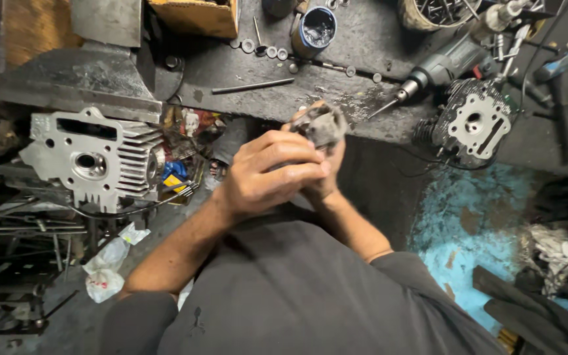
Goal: The person works on a motorcycle cylinder head at a cluttered workbench. They use a socket wrench on the head, scrape the mating surface with a flat blade, wipe and clean small metal parts by hand, and fit a component into the head before picking up a phone.
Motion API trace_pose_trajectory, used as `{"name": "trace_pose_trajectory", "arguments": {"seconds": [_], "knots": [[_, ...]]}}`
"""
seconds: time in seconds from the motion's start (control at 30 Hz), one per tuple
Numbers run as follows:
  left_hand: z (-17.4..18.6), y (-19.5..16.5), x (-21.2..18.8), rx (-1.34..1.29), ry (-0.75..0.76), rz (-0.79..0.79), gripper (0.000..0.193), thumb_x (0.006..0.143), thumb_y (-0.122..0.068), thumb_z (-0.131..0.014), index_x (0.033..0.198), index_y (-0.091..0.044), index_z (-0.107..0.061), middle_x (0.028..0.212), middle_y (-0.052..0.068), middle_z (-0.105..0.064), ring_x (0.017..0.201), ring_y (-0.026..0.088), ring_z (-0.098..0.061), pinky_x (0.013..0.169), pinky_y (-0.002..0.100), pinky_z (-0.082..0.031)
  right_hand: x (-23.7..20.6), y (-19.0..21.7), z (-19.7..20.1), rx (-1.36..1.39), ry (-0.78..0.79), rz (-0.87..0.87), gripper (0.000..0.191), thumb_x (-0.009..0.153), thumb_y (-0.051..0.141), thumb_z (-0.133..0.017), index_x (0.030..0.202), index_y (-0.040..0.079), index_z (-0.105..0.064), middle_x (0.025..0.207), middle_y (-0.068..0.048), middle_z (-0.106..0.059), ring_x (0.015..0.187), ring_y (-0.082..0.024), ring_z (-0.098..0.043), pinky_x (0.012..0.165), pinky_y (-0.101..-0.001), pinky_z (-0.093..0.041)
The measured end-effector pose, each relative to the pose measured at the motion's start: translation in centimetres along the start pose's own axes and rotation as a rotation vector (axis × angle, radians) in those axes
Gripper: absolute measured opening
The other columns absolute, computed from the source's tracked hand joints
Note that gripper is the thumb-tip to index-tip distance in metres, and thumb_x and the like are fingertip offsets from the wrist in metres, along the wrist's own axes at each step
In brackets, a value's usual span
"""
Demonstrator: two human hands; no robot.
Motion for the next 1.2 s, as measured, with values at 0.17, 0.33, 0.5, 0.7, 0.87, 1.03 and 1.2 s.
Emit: {"name": "trace_pose_trajectory", "arguments": {"seconds": [0.17,0.33,0.5,0.7,0.87,1.03,1.2], "knots": [[-0.4,0.7,-0.1,0.003,-0.089,0.015,0.029,0.085,0.003,-0.081,0.111,-0.004,-0.071,0.115,0.01,-0.069,0.11,0.028,-0.069,0.1,0.041,-0.059,-1.3,0.0,-0.8,-0.228,0.064,-0.014,0.028,0.106,0.019,-0.064,0.127,0.002,-0.056,0.113,-0.007,-0.065,0.101,-0.016,-0.065,0.089,-0.032,-0.056],[-0.2,1.5,-0.5,-0.001,-0.144,0.083,0.025,0.081,0.008,-0.075,0.103,-0.003,-0.073,0.107,0.009,-0.071,0.105,0.028,-0.072,0.099,0.04,-0.061,-1.2,1.2,-2.0,-0.358,0.122,0.12,0.035,0.103,0.027,-0.067,0.126,0.003,-0.059,0.115,-0.005,-0.065,0.104,-0.014,-0.065,0.095,-0.0304,-0.055],[-0.3,1.8,-0.5,-0.075,-0.084,0.06,0.027,0.08,0.008,-0.075,0.105,0.0,-0.069,0.109,0.012,-0.071,0.109,0.031,-0.072,0.107,0.046,-0.058,-0.8,-0.4,-1.2,-0.4,0.041,0.043,0.033,0.105,0.027,-0.068,0.123,0.002,-0.057,0.11,-0.006,-0.066,0.098,-0.015,-0.066,0.089,-0.0311,-0.057],[0.5,2.1,0.2,-0.283,0.069,0.149,0.034,0.071,0.018,-0.062,0.098,-0.001,-0.068,0.105,0.009,-0.069,0.109,0.029,-0.072,0.113,0.05,-0.056,3.5,2.9,1.0,-0.542,0.062,0.24,0.036,0.099,0.014,-0.072,0.125,0.005,-0.049,0.097,-0.004,-0.058,0.083,-0.012,-0.058,0.073,-0.028,-0.051],[6.7,0.0,-1.1,-0.176,-0.112,0.143,0.029,0.071,0.008,-0.067,0.098,-0.002,-0.07,0.102,0.012,-0.071,0.103,0.032,-0.072,0.105,0.052,-0.06,9.9,12.1,5.6,-0.956,-0.126,0.593,0.028,0.105,0.006,-0.072,0.123,0.006,-0.05,0.113,-0.006,-0.051,0.097,-0.016,-0.054,0.087,-0.0328,-0.051],[13.7,-2.4,-4.2,0.194,-0.43,0.063,0.021,0.09,-0.021,-0.082,0.091,-0.012,-0.063,0.09,0.004,-0.07,0.092,0.023,-0.07,0.097,0.044,-0.062,11.3,13.0,1.3,-1.786,0.125,0.795,0.035,0.084,-0.002,-0.072,0.117,0.004,-0.062,0.116,-0.012,-0.062,0.108,-0.029,-0.061,0.094,-0.0405,-0.051],[18.2,-1.7,-8.8,0.368,-0.665,0.133,0.031,0.088,-0.019,-0.088,0.09,-0.011,-0.058,0.092,0.003,-0.065,0.09,0.018,-0.067,0.097,0.041,-0.064,14.8,7.9,-2.5,-1.651,0.371,0.484,0.016,0.104,0.003,-0.073,0.118,0.012,-0.074,0.114,-0.008,-0.066,0.11,-0.03,-0.06,0.097,-0.0415,-0.048]]}}
Point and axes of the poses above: each hand's wrist, its own x-axis towards the middle knuckle, its own z-axis out of the back of the hand, y = z × x, the point moved 10 cm from there along x, towards the middle knuckle
